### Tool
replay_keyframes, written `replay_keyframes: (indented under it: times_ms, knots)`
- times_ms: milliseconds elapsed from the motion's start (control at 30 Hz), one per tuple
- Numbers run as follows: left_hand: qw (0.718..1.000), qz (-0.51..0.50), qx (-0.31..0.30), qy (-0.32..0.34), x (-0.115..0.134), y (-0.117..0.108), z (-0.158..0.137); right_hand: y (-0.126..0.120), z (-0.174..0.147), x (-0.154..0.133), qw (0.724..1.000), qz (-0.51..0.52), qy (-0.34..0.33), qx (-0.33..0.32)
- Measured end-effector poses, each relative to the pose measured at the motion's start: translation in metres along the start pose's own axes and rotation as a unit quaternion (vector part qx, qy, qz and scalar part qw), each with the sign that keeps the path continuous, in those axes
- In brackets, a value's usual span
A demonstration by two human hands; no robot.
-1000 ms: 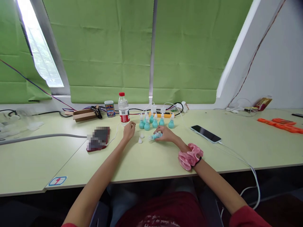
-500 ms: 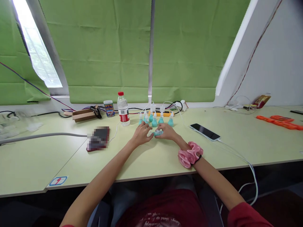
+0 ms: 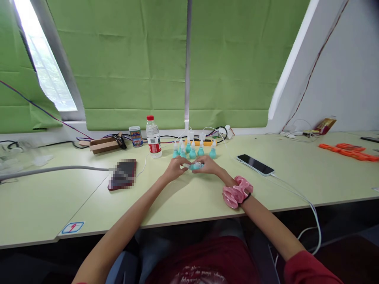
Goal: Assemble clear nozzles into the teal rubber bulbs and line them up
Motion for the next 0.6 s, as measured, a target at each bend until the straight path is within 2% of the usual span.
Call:
replay_keyframes:
  times_ms: [367,600]
  knots:
    - [0.992,0.098,-0.002,0.076,0.008,0.010,0.001,0.002,-0.002,0.003,0.997,-0.066,0.033,-0.002]
    - [0.970,0.210,-0.027,0.123,0.015,0.022,-0.002,0.005,0.000,0.004,0.993,-0.101,0.053,-0.002]
Point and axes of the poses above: each hand's wrist, its own z-axis towards the middle knuckle, its own y-axis out of the palm, x = y × z, the point moved 9 cm from there along z, towards the middle knuckle, and after that the axes turned 11 degrees about z, right-handed, at the moved point
